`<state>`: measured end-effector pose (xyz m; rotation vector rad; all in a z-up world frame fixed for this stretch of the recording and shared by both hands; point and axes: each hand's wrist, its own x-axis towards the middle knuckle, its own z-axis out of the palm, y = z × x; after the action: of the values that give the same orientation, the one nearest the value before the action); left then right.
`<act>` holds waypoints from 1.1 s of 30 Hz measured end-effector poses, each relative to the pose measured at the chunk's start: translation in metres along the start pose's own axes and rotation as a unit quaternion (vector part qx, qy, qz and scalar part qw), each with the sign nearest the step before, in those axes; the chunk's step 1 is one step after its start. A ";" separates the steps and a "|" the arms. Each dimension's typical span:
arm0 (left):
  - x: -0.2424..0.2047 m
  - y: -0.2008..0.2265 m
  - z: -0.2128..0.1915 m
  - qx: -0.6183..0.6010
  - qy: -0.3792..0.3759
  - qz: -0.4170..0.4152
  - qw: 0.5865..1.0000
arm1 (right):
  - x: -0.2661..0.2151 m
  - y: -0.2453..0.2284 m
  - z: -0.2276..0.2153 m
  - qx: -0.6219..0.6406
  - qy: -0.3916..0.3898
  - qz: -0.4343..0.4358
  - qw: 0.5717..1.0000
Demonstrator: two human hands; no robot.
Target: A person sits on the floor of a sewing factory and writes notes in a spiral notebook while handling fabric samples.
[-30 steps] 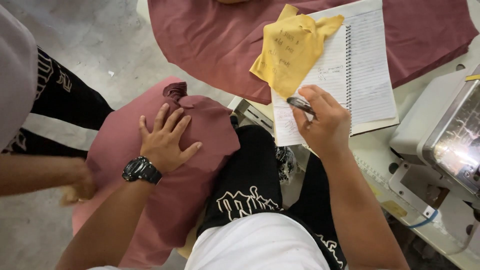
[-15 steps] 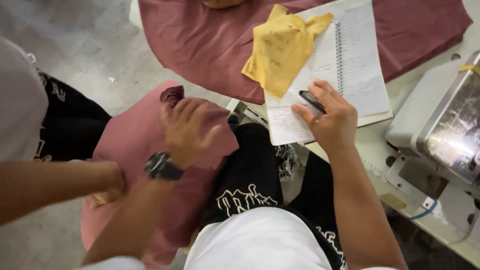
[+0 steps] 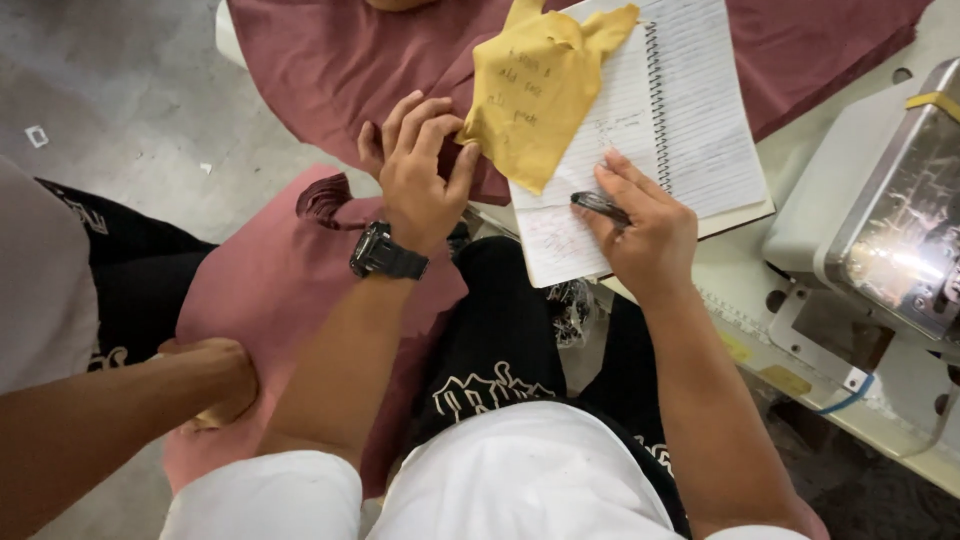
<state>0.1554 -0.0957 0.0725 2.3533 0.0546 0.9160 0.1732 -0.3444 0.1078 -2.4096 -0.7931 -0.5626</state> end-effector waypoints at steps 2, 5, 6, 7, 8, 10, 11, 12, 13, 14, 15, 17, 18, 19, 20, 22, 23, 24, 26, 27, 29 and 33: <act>0.001 0.002 -0.001 -0.041 -0.003 -0.027 0.999 | -0.001 -0.001 -0.001 -0.006 0.006 -0.004 1.000; 0.004 0.006 0.004 -0.063 0.013 -0.064 0.996 | 0.000 -0.002 -0.001 0.004 0.007 -0.003 1.000; 0.004 0.006 0.006 -0.064 0.011 -0.063 0.996 | 0.000 -0.002 -0.001 0.003 0.007 -0.001 1.000; 0.003 0.006 0.008 -0.060 0.017 -0.061 0.996 | -0.001 -0.003 -0.001 0.008 0.008 -0.001 1.000; 0.003 0.006 0.009 -0.056 0.025 -0.060 0.996 | -0.001 -0.003 -0.002 0.012 0.009 -0.001 1.000; 0.003 0.003 0.010 -0.057 0.024 -0.059 0.996 | -0.001 -0.002 0.000 0.008 0.013 -0.004 1.000; 0.003 0.001 0.010 -0.058 0.024 -0.058 0.996 | -0.002 -0.001 0.000 0.005 0.016 -0.007 1.000; 0.004 0.002 0.007 -0.055 0.024 -0.056 0.997 | -0.001 -0.003 0.000 0.008 0.018 -0.006 1.000; 0.004 0.003 0.003 -0.062 0.019 -0.062 0.996 | 0.000 -0.004 0.000 0.003 0.025 -0.011 1.000; 0.005 0.005 0.001 -0.070 0.012 -0.066 0.995 | -0.001 -0.005 -0.001 -0.004 0.032 -0.013 0.999; 0.006 -0.005 0.003 -0.069 0.010 -0.064 0.996 | 0.000 -0.005 0.001 -0.003 0.034 -0.011 0.999; 0.006 -0.022 0.012 -0.095 0.040 -0.042 0.994 | -0.001 -0.002 0.001 0.006 0.033 -0.005 0.999; 0.012 -0.019 -0.001 -0.101 0.035 -0.037 0.994 | 0.000 -0.003 0.001 0.001 0.036 0.000 0.999; 0.018 -0.015 -0.014 -0.107 0.041 -0.040 0.993 | 0.001 -0.005 0.000 0.015 0.041 -0.002 0.999; 0.023 -0.011 -0.025 -0.116 0.046 -0.044 0.991 | 0.001 -0.005 -0.001 0.026 0.045 -0.005 0.999; 0.025 -0.017 -0.029 -0.146 0.046 -0.063 0.986 | 0.001 -0.005 -0.002 0.017 0.048 -0.001 0.999; 0.027 -0.022 -0.032 -0.169 0.050 -0.085 0.981 | 0.003 -0.006 -0.002 0.015 0.050 -0.002 0.999; 0.027 -0.027 -0.032 -0.171 0.051 -0.083 0.980 | 0.002 -0.006 -0.002 0.013 0.051 -0.002 0.999; 0.026 -0.038 -0.032 -0.232 0.073 -0.110 0.964 | 0.002 -0.006 0.001 -0.018 0.054 -0.021 0.998; 0.026 -0.039 -0.032 -0.232 0.073 -0.110 0.964 | 0.003 -0.006 0.000 -0.019 0.054 -0.021 0.998; 0.025 -0.042 -0.034 -0.270 0.070 -0.134 0.951 | 0.005 -0.007 -0.001 -0.025 0.052 -0.027 0.998; 0.021 -0.062 -0.030 -0.272 0.092 -0.145 0.947 | 0.002 0.002 0.008 -0.044 0.065 -0.034 0.996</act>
<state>0.1632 -0.0240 0.0683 1.6932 0.1914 0.8683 0.1784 -0.3402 0.1019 -2.4033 -0.8132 -0.7879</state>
